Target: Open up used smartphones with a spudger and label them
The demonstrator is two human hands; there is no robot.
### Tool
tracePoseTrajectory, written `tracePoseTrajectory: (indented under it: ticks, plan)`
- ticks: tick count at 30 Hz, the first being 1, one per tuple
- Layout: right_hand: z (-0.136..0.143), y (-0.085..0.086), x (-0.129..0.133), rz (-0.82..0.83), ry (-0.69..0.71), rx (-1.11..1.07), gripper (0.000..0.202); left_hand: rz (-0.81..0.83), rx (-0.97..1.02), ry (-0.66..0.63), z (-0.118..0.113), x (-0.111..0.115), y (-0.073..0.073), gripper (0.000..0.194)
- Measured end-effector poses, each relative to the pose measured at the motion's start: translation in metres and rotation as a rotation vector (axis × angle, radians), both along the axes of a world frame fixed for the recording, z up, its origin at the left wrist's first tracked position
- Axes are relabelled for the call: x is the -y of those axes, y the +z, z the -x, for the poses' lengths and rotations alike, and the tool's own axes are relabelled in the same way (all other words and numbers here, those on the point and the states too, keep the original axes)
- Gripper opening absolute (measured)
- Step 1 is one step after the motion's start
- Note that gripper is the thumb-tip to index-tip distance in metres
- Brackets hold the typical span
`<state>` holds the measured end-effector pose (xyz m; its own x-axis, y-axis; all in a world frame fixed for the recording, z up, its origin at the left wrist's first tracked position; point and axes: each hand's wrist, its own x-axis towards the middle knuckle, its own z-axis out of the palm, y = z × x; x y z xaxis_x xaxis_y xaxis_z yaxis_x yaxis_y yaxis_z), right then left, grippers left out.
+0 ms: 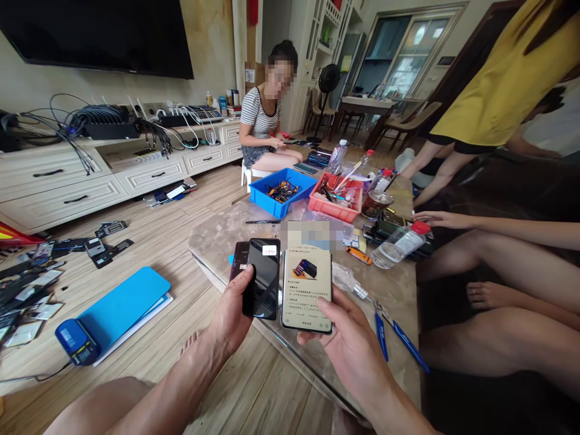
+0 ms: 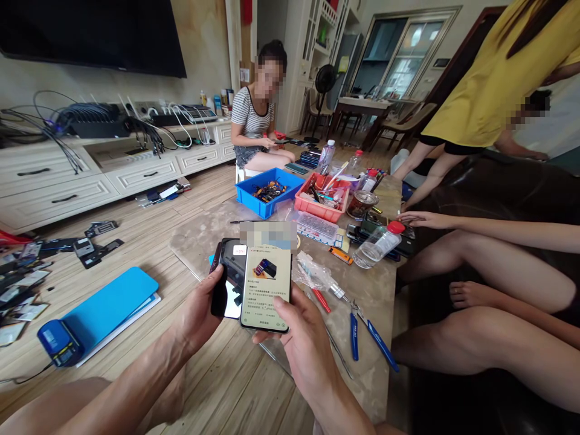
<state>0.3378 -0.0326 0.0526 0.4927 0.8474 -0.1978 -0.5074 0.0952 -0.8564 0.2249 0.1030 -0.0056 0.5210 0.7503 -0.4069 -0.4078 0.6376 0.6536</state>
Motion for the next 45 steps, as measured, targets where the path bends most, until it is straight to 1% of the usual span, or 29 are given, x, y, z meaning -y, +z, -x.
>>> tracePoseTrajectory:
  ticks: [7, 16, 20, 25, 29, 34, 40, 45]
  plan:
    - [-0.0014, -0.0008, 0.0009, -0.007, 0.031, 0.029, 0.033, 0.011, -0.002, -0.028, 0.0010, -0.0016, -0.0009, 0.040]
    - [-0.0006, 0.0003, 0.0018, -0.008, 0.042, 0.038, 0.032, 0.018, -0.002, 0.014, -0.0001, -0.0003, -0.0002, 0.032]
    - [-0.0014, -0.0011, 0.0019, -0.002, 0.033, 0.044, 0.033, 0.022, -0.010, -0.004, 0.0002, -0.0003, 0.0000, 0.032]
    - [-0.0047, -0.0061, 0.0012, -0.021, 0.068, 0.036, 0.033, 0.019, -0.008, -0.001, 0.0002, -0.0004, 0.0013, 0.033]
    - [-0.0026, -0.0036, 0.0008, -0.020, 0.047, 0.025, 0.031, 0.031, -0.008, 0.004, -0.0002, -0.0003, 0.0006, 0.030]
    - [-0.0005, -0.0016, 0.0008, -0.010, 0.019, 0.020, 0.032, 0.032, -0.008, -0.010, 0.0005, -0.0009, -0.0004, 0.032]
    - [-0.0029, -0.0054, 0.0008, -0.024, 0.045, 0.022, 0.032, 0.026, -0.011, -0.006, 0.0007, -0.0006, 0.0002, 0.031]
    - [-0.0041, -0.0069, 0.0012, -0.031, 0.063, 0.025, 0.031, 0.021, -0.015, -0.003, 0.0007, -0.0005, -0.0006, 0.034]
